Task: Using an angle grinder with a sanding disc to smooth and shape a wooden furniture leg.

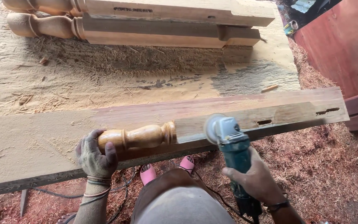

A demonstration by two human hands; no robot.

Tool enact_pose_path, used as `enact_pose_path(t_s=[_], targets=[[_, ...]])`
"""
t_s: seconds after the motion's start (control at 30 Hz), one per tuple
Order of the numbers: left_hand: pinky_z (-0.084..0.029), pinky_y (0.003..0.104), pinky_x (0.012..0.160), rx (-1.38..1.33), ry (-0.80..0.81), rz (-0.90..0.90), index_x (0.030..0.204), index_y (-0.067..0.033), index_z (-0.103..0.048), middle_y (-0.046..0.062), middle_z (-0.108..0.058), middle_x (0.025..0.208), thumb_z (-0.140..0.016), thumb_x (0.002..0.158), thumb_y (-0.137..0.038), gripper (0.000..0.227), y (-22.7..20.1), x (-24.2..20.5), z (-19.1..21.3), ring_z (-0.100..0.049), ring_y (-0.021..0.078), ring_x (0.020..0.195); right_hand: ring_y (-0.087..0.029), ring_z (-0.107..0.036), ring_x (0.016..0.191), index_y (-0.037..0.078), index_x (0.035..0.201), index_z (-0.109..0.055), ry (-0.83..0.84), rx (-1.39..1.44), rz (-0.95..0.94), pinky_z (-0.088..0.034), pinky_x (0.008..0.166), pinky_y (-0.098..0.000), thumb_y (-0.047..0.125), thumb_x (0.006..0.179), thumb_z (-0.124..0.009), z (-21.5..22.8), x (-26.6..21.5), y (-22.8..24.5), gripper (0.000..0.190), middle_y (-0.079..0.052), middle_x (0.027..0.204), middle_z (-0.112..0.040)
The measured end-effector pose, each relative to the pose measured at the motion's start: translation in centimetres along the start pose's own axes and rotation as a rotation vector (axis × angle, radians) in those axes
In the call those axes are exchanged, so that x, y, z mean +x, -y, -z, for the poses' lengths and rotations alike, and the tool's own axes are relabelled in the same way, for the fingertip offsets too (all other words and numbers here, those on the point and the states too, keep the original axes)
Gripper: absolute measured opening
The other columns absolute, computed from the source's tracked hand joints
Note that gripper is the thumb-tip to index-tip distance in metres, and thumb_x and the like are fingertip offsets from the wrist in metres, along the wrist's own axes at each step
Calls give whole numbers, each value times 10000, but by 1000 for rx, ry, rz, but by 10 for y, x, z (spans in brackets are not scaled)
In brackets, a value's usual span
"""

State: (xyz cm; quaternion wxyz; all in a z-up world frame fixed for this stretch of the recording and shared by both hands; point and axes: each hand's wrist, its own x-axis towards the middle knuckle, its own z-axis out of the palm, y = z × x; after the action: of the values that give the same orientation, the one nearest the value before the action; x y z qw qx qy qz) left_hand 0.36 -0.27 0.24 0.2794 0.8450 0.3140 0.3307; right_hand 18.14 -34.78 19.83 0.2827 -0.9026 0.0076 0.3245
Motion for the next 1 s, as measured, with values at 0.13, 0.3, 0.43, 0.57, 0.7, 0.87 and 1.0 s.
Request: enact_pose_path(t_s=[0.13, 0.3, 0.43, 0.57, 0.7, 0.87, 1.0], targets=[[-381, 482, 1124, -5, 4, -12, 1257, -115, -639, 115, -659, 1085, -505, 1021, -533, 498, 1, 1, -1, -611, 333, 1072, -249, -751, 1004, 39, 1355, -458, 75, -29, 50, -645, 841, -386, 395, 672, -894, -28, -10, 23, 885, -161, 1163, -712], [-369, 485, 1137, -14, 10, -12, 1275, -119, -628, 119, -660, 1094, -506, 1021, -528, 497, 1, 1, 1, -612, 329, 1076, -230, -706, 1120, 35, 1402, -441, 96, -113, 162, -584, 937, -375, 392, 666, -893, -42, -16, 37, 935, -148, 1229, -685], [-362, 490, 1135, -32, 33, 4, 1282, -112, -627, 125, -647, 1063, -512, 1008, -519, 504, 0, 2, 2, -605, 327, 1064, -274, -742, 1033, 50, 1438, -426, 121, 9, 75, -641, 856, -411, 360, 684, -885, -33, -4, 0, 935, -161, 1192, -687], [-357, 496, 1140, -39, 30, -10, 1285, -100, -625, 133, -649, 1072, -516, 1010, -512, 507, -2, 3, 3, -603, 332, 1070, -313, -774, 875, 25, 1380, -446, 83, 131, 33, -682, 749, -449, 324, 737, -892, -24, -5, -7, 838, -193, 1086, -696], [-361, 494, 1135, -44, 33, -5, 1274, -98, -629, 135, -651, 1066, -522, 1000, -514, 510, 1, 3, 2, -607, 331, 1059, -233, -750, 888, 20, 1303, -496, -23, 52, 47, -655, 774, -390, 328, 697, -876, -28, -12, 3, 778, -151, 1031, -721], [-353, 502, 1150, -28, 39, -17, 1280, -100, -626, 140, -650, 1069, -517, 1007, -519, 512, 3, 2, 2, -606, 342, 1074, -219, -752, 982, 38, 1368, -472, 9, 11, 47, -639, 831, -378, 381, 676, -904, -47, -24, 23, 885, -130, 1136, -731], [-349, 504, 1146, -36, 57, -5, 1277, -97, -622, 138, -643, 1046, -511, 1000, -523, 520, 0, 3, 4, -604, 339, 1056, -211, -739, 1045, 57, 1412, -471, 17, -59, 61, -615, 889, -372, 393, 653, -907, -52, -27, 35, 938, -126, 1182, -720]])
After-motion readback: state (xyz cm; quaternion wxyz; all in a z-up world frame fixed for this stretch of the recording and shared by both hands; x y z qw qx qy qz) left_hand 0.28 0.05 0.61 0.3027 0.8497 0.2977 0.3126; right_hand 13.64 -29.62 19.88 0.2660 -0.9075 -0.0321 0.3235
